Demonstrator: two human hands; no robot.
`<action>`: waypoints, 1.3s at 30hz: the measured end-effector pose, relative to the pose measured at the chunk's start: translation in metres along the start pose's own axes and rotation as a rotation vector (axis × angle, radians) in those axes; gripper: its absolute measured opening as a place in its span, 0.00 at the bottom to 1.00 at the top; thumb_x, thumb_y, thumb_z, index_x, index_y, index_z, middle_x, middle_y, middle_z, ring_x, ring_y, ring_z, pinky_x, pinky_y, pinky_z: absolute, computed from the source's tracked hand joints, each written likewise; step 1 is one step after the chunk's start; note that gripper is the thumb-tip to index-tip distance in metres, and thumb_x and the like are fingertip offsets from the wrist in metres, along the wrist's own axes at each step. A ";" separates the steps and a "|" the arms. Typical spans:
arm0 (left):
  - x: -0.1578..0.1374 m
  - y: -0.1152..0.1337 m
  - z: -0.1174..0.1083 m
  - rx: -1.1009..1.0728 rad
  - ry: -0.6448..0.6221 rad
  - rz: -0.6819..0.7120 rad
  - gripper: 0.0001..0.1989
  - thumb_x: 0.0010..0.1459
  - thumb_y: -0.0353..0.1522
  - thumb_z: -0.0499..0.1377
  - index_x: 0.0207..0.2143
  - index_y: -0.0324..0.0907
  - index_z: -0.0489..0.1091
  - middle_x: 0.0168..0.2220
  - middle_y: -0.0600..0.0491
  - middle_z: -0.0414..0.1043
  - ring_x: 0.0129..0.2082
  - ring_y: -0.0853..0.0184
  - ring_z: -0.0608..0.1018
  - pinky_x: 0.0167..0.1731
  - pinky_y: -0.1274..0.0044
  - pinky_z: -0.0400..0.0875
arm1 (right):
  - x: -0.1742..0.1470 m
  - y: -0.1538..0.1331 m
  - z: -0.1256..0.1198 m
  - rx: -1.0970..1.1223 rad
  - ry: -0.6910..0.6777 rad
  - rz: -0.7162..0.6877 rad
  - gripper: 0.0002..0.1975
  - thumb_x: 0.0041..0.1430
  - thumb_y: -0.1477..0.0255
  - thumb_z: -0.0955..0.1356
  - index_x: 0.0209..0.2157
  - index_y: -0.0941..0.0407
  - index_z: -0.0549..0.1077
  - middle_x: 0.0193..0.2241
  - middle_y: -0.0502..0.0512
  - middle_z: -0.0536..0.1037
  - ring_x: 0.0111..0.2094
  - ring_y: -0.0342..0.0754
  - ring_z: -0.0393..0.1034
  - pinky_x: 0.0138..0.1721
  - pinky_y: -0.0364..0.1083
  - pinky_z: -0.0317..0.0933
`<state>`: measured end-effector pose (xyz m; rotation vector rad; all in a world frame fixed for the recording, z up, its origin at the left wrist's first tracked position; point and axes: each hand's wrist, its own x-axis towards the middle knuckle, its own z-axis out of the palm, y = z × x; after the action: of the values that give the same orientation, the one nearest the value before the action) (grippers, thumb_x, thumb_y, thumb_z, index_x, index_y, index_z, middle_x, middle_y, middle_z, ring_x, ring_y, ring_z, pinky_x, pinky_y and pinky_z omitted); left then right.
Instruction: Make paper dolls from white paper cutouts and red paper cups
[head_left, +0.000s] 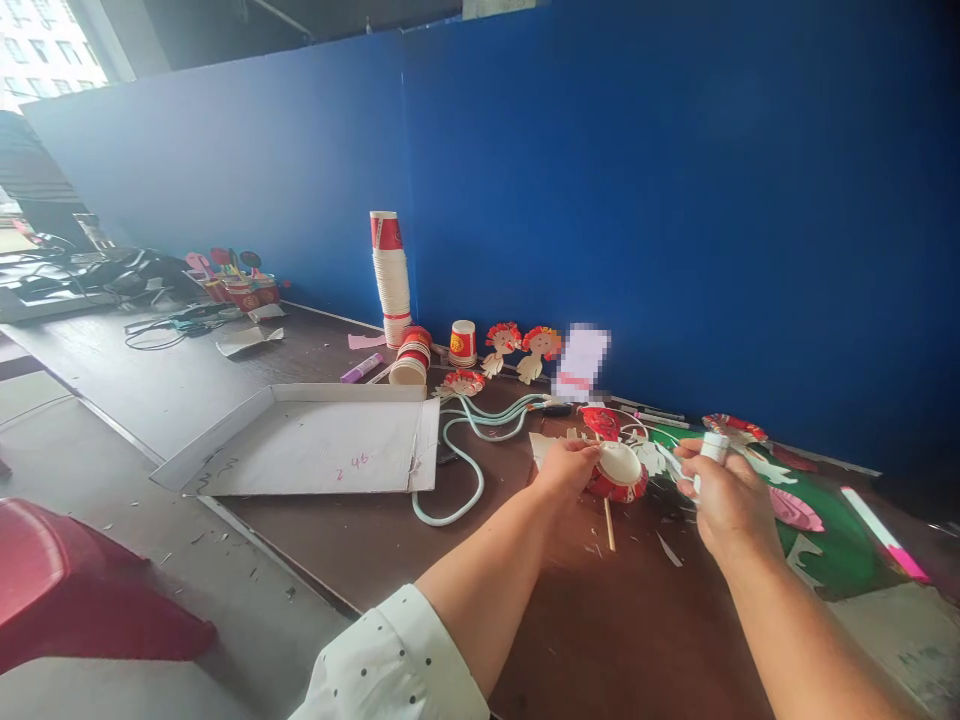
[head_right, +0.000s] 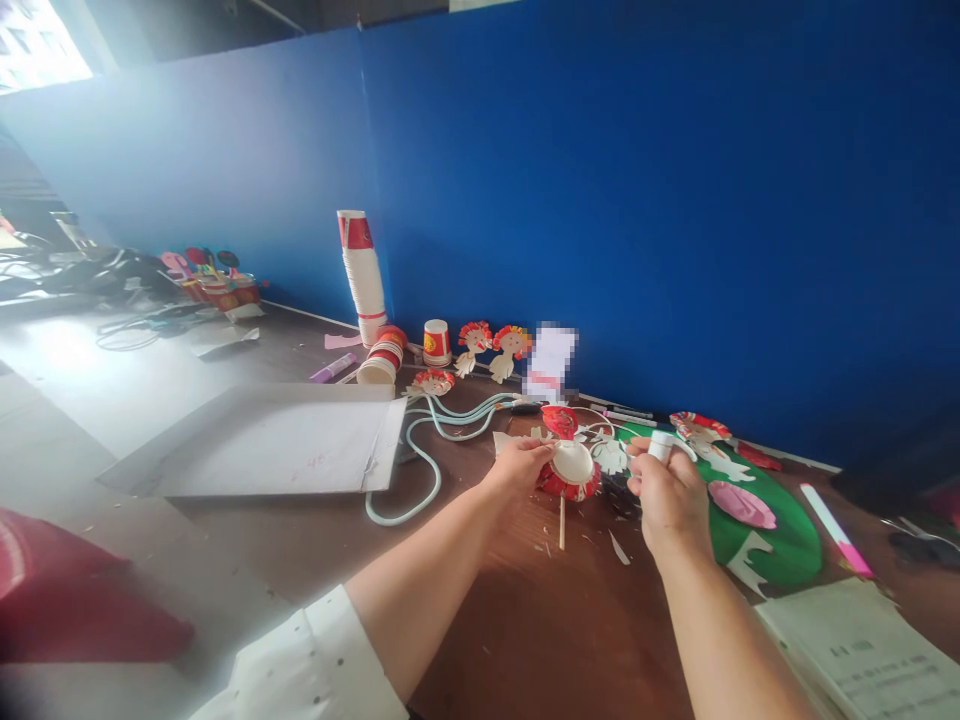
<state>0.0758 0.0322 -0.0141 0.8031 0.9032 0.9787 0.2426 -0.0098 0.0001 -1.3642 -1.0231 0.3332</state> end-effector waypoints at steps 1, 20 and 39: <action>-0.003 0.002 0.001 -0.006 -0.009 -0.006 0.04 0.54 0.28 0.62 0.31 0.35 0.76 0.21 0.56 0.66 0.21 0.77 0.65 0.25 0.83 0.62 | 0.001 -0.001 -0.001 0.081 -0.032 0.156 0.08 0.44 0.69 0.70 0.29 0.57 0.74 0.27 0.54 0.76 0.19 0.41 0.60 0.13 0.40 0.49; -0.020 0.011 -0.005 0.045 -0.200 -0.023 0.20 0.40 0.41 0.72 0.28 0.35 0.74 0.25 0.52 0.71 0.23 0.73 0.70 0.29 0.79 0.66 | -0.022 -0.037 0.007 -0.115 -0.321 0.334 0.19 0.40 0.59 0.75 0.34 0.53 0.78 0.25 0.49 0.76 0.24 0.45 0.63 0.23 0.43 0.51; -0.021 0.017 -0.009 0.076 -0.233 -0.005 0.29 0.37 0.53 0.69 0.27 0.36 0.73 0.21 0.56 0.65 0.20 0.75 0.65 0.23 0.79 0.58 | -0.017 -0.027 0.006 -0.050 -0.334 0.359 0.21 0.37 0.60 0.76 0.34 0.55 0.77 0.24 0.51 0.74 0.23 0.44 0.61 0.20 0.42 0.49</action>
<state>0.0562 0.0203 0.0022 0.9583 0.7434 0.8304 0.2196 -0.0250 0.0168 -1.5723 -1.0581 0.8297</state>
